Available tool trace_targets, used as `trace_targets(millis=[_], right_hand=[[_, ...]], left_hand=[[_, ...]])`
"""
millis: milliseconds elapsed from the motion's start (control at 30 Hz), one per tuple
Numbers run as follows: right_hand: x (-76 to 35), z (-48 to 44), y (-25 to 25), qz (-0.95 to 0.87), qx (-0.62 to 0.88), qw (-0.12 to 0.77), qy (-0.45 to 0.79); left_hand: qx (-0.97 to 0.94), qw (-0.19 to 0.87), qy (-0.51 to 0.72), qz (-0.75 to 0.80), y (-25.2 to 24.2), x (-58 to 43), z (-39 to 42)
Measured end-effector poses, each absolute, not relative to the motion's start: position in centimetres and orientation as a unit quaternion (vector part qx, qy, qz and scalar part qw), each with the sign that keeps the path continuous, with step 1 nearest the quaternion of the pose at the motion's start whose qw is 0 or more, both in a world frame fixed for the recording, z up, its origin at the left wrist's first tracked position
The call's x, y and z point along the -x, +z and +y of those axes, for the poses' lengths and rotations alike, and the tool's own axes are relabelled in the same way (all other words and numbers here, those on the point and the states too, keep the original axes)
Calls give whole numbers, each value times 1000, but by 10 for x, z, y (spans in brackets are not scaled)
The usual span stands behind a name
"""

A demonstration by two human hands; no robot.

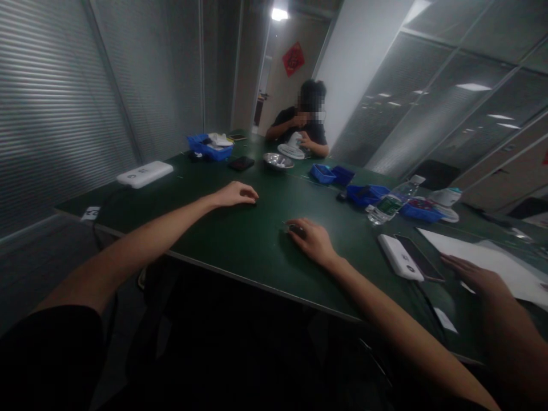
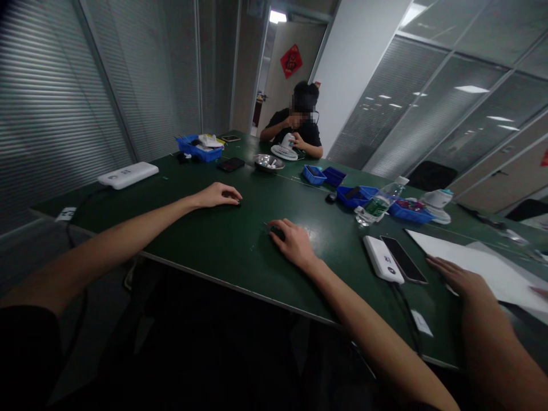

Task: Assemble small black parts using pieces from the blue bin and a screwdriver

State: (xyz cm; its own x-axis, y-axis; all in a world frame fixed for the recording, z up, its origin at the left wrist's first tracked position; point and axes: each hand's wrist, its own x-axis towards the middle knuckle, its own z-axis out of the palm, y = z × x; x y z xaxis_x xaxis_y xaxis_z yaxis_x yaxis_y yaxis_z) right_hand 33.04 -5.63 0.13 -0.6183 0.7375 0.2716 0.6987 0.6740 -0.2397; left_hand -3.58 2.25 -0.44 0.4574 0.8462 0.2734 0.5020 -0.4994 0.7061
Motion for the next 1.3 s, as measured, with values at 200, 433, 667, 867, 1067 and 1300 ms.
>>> trace_targets(millis=[200, 433, 667, 867, 1067, 1300], right_hand=[[-326, -63, 2, -906, 370, 199, 45], [-324, -66, 5, -913, 361, 181, 56], [-324, -65, 4, -912, 366, 178, 52], [-324, -66, 5, -916, 358, 172, 56], [-324, -64, 1, -917, 357, 167, 59], [-323, -65, 2, -921, 346, 164, 64]], left_hand=[[-860, 304, 290, 291, -11, -15, -1], [-857, 327, 293, 270, -9, -22, -9], [-850, 334, 297, 280, -10, -23, -9], [-850, 351, 295, 260, -9, -25, -13], [-854, 352, 282, 258, -6, -26, -15], [-877, 320, 267, 240, -6, -35, -20]])
